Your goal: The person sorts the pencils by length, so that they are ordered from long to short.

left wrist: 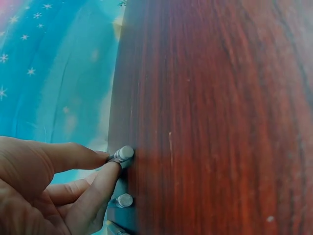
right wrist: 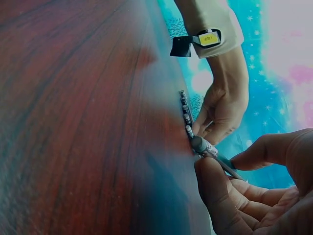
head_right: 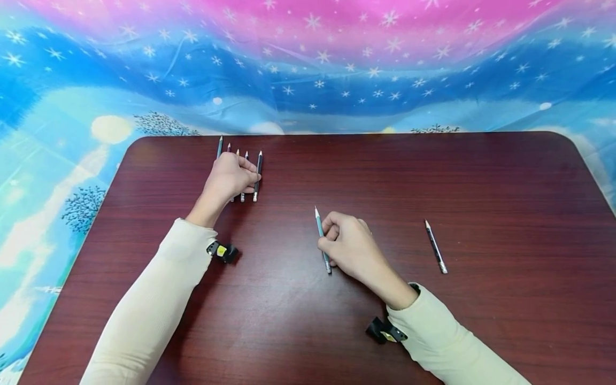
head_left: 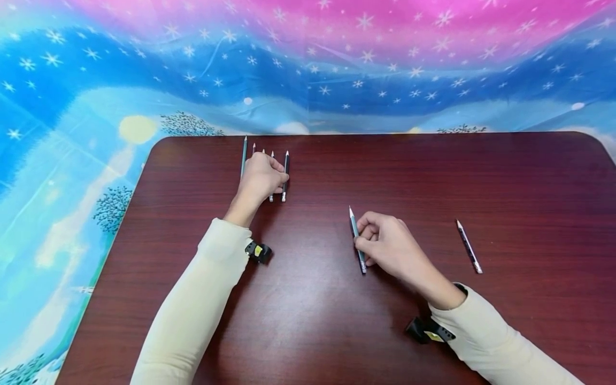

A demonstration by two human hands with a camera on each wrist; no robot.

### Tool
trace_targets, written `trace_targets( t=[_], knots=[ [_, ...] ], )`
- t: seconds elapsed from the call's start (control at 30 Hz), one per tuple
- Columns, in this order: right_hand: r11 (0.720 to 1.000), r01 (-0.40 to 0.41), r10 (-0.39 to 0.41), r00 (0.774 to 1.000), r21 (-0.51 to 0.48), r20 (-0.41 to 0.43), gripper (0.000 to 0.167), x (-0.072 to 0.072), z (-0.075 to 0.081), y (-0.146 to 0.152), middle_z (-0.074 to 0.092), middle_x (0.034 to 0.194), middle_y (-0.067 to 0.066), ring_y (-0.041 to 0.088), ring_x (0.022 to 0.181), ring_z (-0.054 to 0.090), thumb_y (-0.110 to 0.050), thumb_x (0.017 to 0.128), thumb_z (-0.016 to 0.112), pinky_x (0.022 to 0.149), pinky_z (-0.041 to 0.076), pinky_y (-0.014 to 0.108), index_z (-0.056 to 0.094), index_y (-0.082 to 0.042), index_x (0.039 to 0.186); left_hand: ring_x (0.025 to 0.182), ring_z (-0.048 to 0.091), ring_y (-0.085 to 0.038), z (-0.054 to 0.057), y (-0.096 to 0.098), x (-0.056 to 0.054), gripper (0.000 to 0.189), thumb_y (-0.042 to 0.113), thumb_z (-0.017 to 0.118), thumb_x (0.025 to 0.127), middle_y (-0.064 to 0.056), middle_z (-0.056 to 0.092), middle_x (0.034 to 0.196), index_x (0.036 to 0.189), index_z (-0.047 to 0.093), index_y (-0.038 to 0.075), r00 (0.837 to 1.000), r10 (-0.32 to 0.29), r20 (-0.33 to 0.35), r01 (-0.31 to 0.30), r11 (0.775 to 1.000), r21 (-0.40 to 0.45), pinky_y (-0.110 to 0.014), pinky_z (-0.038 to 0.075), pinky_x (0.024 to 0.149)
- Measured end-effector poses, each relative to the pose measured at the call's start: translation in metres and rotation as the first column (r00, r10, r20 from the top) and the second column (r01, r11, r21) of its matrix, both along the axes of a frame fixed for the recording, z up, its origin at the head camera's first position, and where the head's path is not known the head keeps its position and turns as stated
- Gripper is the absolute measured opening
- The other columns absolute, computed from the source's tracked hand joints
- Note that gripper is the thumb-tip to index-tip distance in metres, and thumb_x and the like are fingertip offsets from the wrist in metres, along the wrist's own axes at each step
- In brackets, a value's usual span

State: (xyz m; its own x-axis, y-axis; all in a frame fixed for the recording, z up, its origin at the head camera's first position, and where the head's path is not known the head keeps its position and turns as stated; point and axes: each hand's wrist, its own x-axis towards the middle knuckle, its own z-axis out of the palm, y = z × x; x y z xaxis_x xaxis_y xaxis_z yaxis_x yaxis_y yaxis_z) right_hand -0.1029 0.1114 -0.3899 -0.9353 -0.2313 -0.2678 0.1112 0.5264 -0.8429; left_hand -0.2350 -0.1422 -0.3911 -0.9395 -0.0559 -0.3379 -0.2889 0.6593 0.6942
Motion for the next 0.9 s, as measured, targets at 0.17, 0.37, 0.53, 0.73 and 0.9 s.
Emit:
trace_targets(
  t=[0.17,0.37,0.53,0.73,0.9],
  knots=[
    [1.0,0.0,0.0,1.0,-0.01,0.0,0.014,0.0002,-0.0002,0.0,0.066,0.073,0.005,0.014,0.055,0.063,0.002,0.087,0.059,0.054,0.062,0.032,0.065,0.003,0.1,0.076,0.079,-0.017,0.0006,0.0025,-0.0013,0.01,0.01,0.072,0.097,-0.013,0.073,0.116,0.102,0.076,0.002,0.999,-0.031,-0.01,0.03,0.995,-0.091,-0.029,0.066,0.072],
    [1.0,-0.001,0.001,1.0,-0.019,0.003,0.014,0.0007,-0.0006,0.0001,0.066,0.073,0.006,0.015,0.056,0.063,0.002,0.087,0.059,0.054,0.062,0.033,0.065,0.003,0.1,0.071,0.077,-0.016,-0.0008,0.0045,-0.0021,0.006,0.011,0.074,0.096,-0.01,0.077,0.096,0.095,0.075,0.005,0.998,-0.04,-0.051,0.031,0.985,-0.173,-0.036,0.064,0.081],
    [1.0,-0.004,0.004,1.0,-0.023,0.002,0.014,0.0006,-0.0012,0.0006,0.066,0.073,0.006,0.015,0.057,0.064,0.002,0.087,0.059,0.054,0.062,0.033,0.064,0.003,0.1,0.065,0.074,-0.014,-0.0003,0.0032,-0.0013,0.007,0.01,0.075,0.095,-0.011,0.078,0.085,0.09,0.076,0.005,0.996,-0.04,-0.081,0.022,0.976,-0.215,-0.035,0.063,0.077],
    [1.0,-0.006,0.006,1.0,-0.026,0.0,0.013,-0.0001,-0.0026,0.0008,0.067,0.073,0.006,0.015,0.057,0.064,0.001,0.087,0.06,0.054,0.062,0.031,0.064,0.001,0.099,0.065,0.073,-0.013,0.0011,0.0023,-0.0015,0.005,0.008,0.075,0.095,-0.012,0.077,0.099,0.093,0.077,0.004,0.997,-0.022,-0.071,0.006,0.977,-0.215,-0.031,0.064,0.07],
    [1.0,-0.007,0.007,1.0,-0.03,0.003,0.013,-0.0004,-0.0031,0.0009,0.067,0.073,0.006,0.015,0.057,0.064,0.001,0.087,0.06,0.054,0.062,0.032,0.064,0.001,0.1,0.067,0.074,-0.013,0.0032,0.0029,-0.0013,0.004,0.009,0.076,0.095,-0.01,0.077,0.103,0.095,0.077,0.005,0.998,0.006,-0.057,-0.018,0.976,-0.217,-0.029,0.063,0.067]
  ],
)
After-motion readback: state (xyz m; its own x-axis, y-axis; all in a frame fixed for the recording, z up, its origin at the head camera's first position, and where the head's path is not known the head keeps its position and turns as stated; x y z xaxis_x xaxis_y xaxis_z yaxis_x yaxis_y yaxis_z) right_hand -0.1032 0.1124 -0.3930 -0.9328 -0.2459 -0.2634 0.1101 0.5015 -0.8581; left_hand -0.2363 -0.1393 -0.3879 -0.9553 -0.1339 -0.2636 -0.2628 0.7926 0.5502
